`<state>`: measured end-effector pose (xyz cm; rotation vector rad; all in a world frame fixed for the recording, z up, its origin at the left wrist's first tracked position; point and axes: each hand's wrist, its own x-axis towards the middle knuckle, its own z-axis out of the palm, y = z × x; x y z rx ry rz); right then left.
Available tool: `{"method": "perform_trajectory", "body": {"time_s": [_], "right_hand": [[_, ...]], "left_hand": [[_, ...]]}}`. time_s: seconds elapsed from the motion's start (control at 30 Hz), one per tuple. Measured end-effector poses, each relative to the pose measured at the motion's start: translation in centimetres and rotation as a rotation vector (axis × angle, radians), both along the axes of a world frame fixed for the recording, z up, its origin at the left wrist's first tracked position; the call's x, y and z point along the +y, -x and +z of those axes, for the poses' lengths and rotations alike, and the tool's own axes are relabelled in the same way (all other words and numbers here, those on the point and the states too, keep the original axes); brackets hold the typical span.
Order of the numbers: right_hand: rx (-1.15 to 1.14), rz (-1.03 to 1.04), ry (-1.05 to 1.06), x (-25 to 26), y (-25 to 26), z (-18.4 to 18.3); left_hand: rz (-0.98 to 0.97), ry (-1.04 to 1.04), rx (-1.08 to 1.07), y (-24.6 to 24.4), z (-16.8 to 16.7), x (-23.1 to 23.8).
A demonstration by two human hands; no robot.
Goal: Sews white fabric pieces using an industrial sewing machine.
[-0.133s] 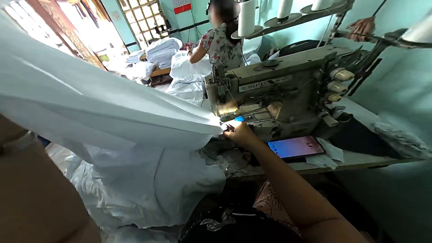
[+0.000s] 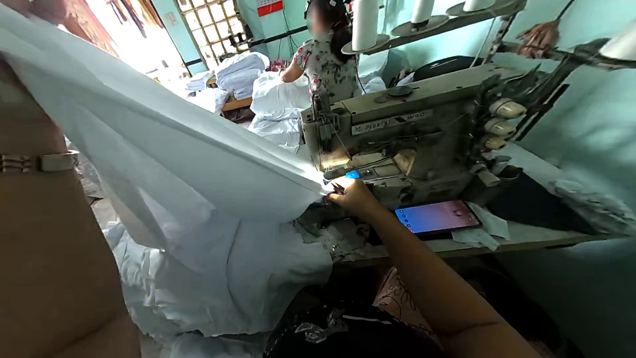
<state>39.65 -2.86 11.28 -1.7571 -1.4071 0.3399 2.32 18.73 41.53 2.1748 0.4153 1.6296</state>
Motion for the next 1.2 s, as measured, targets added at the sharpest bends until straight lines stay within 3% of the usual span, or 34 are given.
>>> {"method": "perform_trajectory", "body": {"time_s": [0.03, 0.1, 0.17, 0.3, 0.37, 0.47, 0.53, 0.6, 0.67, 0.73, 0.9, 1.2], "right_hand": [[0.022, 0.001, -0.003, -0.1, 0.0, 0.0], [0.123, 0.027, 0.033, -0.6, -0.1, -0.3], [0.231, 0.11, 0.071, -1.8, -0.1, -0.6], [0.358, 0.159, -0.012, -3.7, 0.6, -3.7], [0.401, 0.186, -0.092, -3.9, 0.8, -4.2], [0.414, 0.179, -0.146, -4.1, 1.0, -4.8], [0.432, 0.176, -0.165, -4.2, 1.0, -5.2], [0.459, 0.19, -0.178, -4.3, 1.2, -5.2], [0.474, 0.199, -0.204, -4.2, 1.3, -5.5], [0.479, 0.195, -0.225, -4.0, 1.3, -5.8], [0.464, 0.186, -0.225, -3.9, 1.4, -5.9], [0.491, 0.172, -0.237, -3.8, 1.6, -5.9]], "left_hand": [[0.008, -0.038, 0.051, 0.2, 0.4, 0.3], [-0.108, 0.073, -0.055, -1.5, 1.5, -0.7], [-0.098, 0.135, -0.083, -2.0, 0.9, -1.2], [0.382, -0.112, 0.245, -0.3, -1.3, 3.8], [0.534, -0.047, 0.338, -1.8, -0.3, 4.2], [0.781, 0.008, 0.621, -6.0, 1.0, 1.0], [0.85, -0.201, 0.616, -6.2, -1.1, -2.0], [0.735, -0.324, 0.375, -5.9, -3.0, -3.3], [0.338, -0.44, 0.271, -5.1, -3.6, -2.0], [0.12, -0.496, 0.241, -5.9, -3.8, -2.1], [0.264, -0.489, 0.337, -9.8, -4.3, -10.9], [0.216, -0.529, 0.468, -10.9, -6.8, -11.6]]}}
